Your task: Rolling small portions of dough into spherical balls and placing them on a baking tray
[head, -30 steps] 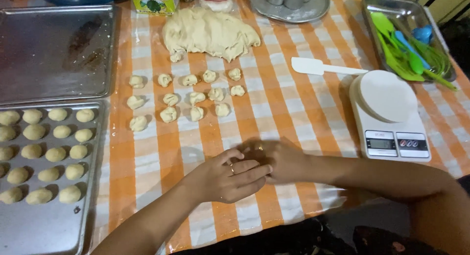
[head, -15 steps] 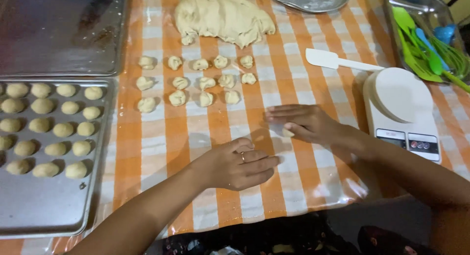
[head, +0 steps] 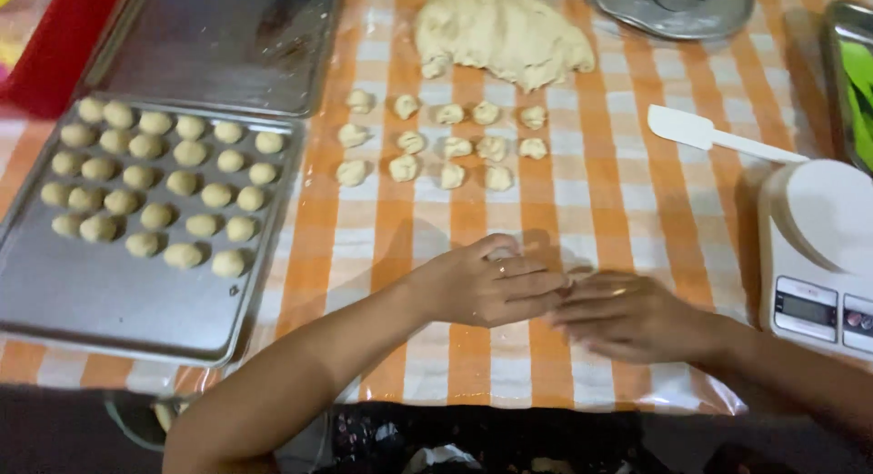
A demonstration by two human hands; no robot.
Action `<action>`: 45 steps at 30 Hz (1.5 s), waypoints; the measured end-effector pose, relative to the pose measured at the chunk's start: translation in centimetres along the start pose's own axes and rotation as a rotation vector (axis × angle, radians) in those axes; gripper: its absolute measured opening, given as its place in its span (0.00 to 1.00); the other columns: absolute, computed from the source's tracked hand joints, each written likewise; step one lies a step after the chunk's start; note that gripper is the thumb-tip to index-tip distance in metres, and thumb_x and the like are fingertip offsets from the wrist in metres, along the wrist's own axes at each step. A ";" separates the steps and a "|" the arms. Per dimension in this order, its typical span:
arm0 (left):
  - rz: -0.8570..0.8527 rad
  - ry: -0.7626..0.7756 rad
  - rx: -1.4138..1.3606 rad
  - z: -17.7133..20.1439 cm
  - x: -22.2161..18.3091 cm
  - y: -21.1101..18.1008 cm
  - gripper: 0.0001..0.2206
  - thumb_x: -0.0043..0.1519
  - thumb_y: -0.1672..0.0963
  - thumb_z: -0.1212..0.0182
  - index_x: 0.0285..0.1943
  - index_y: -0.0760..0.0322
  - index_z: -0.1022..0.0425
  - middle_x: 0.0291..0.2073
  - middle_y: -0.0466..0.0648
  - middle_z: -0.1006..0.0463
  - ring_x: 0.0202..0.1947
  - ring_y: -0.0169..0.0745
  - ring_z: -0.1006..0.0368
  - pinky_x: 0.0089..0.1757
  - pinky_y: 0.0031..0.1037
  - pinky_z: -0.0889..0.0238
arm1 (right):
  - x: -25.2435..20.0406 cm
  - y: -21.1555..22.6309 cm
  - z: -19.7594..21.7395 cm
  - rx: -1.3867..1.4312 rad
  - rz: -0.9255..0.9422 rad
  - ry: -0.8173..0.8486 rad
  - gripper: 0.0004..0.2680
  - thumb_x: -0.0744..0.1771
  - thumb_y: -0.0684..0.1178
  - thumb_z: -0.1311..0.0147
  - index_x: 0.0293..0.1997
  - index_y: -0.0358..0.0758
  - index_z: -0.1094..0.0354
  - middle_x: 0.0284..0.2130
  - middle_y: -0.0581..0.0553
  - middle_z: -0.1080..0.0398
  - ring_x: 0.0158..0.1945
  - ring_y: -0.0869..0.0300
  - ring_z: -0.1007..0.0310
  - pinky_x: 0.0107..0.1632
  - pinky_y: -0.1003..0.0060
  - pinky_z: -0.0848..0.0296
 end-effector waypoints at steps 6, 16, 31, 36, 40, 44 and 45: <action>0.259 0.530 0.061 -2.2 -1.6 3.0 0.27 0.66 0.45 0.38 0.73 0.51 0.36 0.77 0.46 0.49 0.77 0.43 0.54 0.67 0.43 0.63 | -0.6 -3.4 4.3 0.023 -0.476 -0.021 0.13 0.64 0.48 0.43 0.50 0.35 0.28 0.50 0.39 0.24 0.57 0.49 0.23 0.57 0.60 0.21; 0.802 0.656 -0.196 -2.4 -4.0 6.3 0.30 0.61 0.44 0.47 0.69 0.62 0.35 0.69 0.64 0.44 0.72 0.66 0.50 0.67 0.58 0.73 | 4.8 -5.0 -0.3 -0.043 -0.431 -0.102 0.08 0.67 0.48 0.45 0.42 0.38 0.21 0.47 0.36 0.23 0.55 0.40 0.26 0.55 0.48 0.26; 0.616 0.545 -0.273 -3.6 -4.3 5.5 0.13 0.63 0.53 0.46 0.50 0.63 0.24 0.38 0.52 0.24 0.43 0.54 0.26 0.41 0.45 0.32 | -0.6 -6.1 3.5 -0.034 -0.633 -0.184 0.07 0.67 0.47 0.47 0.42 0.41 0.21 0.45 0.43 0.22 0.52 0.43 0.25 0.53 0.49 0.27; 0.661 0.559 -0.150 -4.3 -5.3 5.9 0.14 0.60 0.49 0.45 0.45 0.60 0.25 0.31 0.49 0.24 0.39 0.51 0.25 0.39 0.42 0.32 | 2.6 -9.4 1.9 0.018 -0.586 -0.244 0.10 0.70 0.47 0.50 0.34 0.38 0.24 0.45 0.44 0.22 0.51 0.43 0.25 0.55 0.50 0.29; 0.685 0.537 -0.049 -3.2 -4.6 5.6 0.12 0.59 0.48 0.44 0.39 0.57 0.26 0.27 0.48 0.23 0.39 0.48 0.24 0.41 0.39 0.32 | 5.9 -6.7 -1.1 0.114 -0.461 -0.194 0.04 0.66 0.46 0.42 0.36 0.40 0.24 0.40 0.42 0.23 0.46 0.43 0.25 0.48 0.50 0.28; 0.687 0.566 -0.101 -2.5 -4.2 5.5 0.17 0.56 0.43 0.43 0.36 0.57 0.27 0.27 0.49 0.23 0.38 0.49 0.25 0.40 0.41 0.31 | 4.4 -3.3 -1.7 -0.020 -0.400 -0.117 0.04 0.64 0.52 0.40 0.34 0.49 0.21 0.33 0.51 0.24 0.41 0.52 0.24 0.47 0.57 0.25; 0.681 0.572 -0.102 -2.7 -4.4 5.6 0.17 0.56 0.43 0.43 0.36 0.57 0.27 0.27 0.49 0.23 0.38 0.49 0.25 0.40 0.41 0.31 | 2.8 -3.4 -1.4 -0.021 -0.404 -0.125 0.04 0.64 0.52 0.40 0.34 0.49 0.21 0.33 0.51 0.24 0.41 0.52 0.24 0.47 0.57 0.25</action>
Point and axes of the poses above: each hand's wrist, its own x-axis towards the middle knuckle, its own z-axis out of the back of the hand, y = z × x, the point moved 4 cm from there along x, towards the middle knuckle
